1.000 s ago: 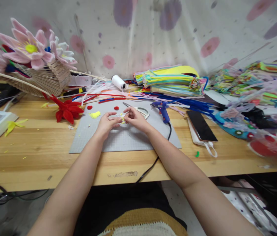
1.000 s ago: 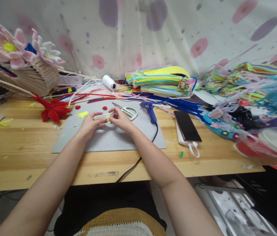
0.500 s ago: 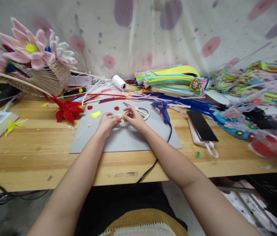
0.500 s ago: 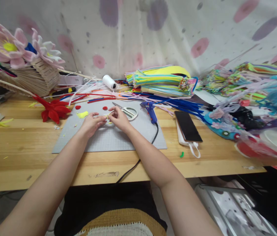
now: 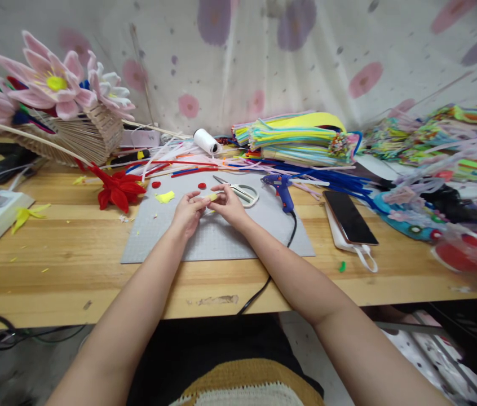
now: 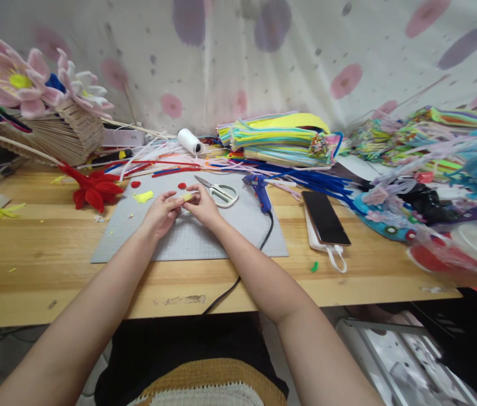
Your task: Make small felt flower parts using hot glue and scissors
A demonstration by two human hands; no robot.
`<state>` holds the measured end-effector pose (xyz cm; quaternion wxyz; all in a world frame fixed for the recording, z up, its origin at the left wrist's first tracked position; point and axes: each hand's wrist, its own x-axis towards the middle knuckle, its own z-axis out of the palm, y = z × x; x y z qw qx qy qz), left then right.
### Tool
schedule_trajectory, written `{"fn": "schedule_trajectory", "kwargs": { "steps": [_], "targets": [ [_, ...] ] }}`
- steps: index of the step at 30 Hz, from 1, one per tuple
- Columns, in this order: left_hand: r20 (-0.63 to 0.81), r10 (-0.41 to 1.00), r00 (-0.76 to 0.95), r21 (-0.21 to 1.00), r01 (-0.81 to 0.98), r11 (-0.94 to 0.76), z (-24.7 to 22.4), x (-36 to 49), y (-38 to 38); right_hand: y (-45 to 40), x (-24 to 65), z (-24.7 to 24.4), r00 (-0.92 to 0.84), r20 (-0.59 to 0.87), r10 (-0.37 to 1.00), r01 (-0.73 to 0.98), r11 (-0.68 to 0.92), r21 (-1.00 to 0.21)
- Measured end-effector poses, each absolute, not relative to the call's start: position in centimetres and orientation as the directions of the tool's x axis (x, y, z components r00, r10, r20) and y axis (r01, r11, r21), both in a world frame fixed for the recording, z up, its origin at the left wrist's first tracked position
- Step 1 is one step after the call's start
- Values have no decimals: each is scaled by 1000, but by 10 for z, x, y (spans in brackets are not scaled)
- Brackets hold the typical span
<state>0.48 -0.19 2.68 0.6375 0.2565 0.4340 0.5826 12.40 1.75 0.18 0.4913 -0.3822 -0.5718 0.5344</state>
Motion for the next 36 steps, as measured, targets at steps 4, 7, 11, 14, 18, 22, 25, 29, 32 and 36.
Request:
{"fn": "schedule_trajectory", "kwargs": {
  "steps": [4, 7, 11, 14, 18, 22, 25, 29, 32, 36],
  "targets": [
    [-230, 972, -42, 866, -464, 185, 30, 6, -5, 18, 129, 3, -159, 97, 982, -82, 85, -993],
    [-234, 971, -45, 870, -456, 189, 30, 5, -5, 17, 131, 5, -166, 80, 983, -103, 63, -993],
    [-197, 975, -105, 922, -357, 148, 27, 5, -5, 16, 131, 7, -183, 64, 981, -112, 44, -993],
    [-173, 977, -122, 944, -304, 129, 25, 4, -5, 15, 131, 7, -206, 61, 977, -78, 46, -996],
    [-175, 975, -137, 946, -299, 128, 27, 3, -6, 15, 132, 8, -219, 62, 974, -76, 47, -996],
    [-184, 970, -162, 942, -311, 127, 28, 2, -5, 17, 133, 9, -217, 78, 973, -121, 52, -991],
    [-168, 973, -157, 944, -311, 112, 27, 3, -5, 18, 133, 9, -193, 82, 978, -107, 62, -992],
    [-162, 976, -144, 949, -295, 114, 25, 5, -5, 17, 132, 7, -206, 102, 973, -70, 89, -994],
    [-172, 973, -155, 947, -297, 120, 23, 4, -4, 17, 133, 7, -226, 119, 967, -38, 113, -993],
    [-169, 967, -189, 948, -300, 107, 21, 2, -3, 18, 136, 9, -165, 142, 976, -46, 136, -990]
  ]
}}
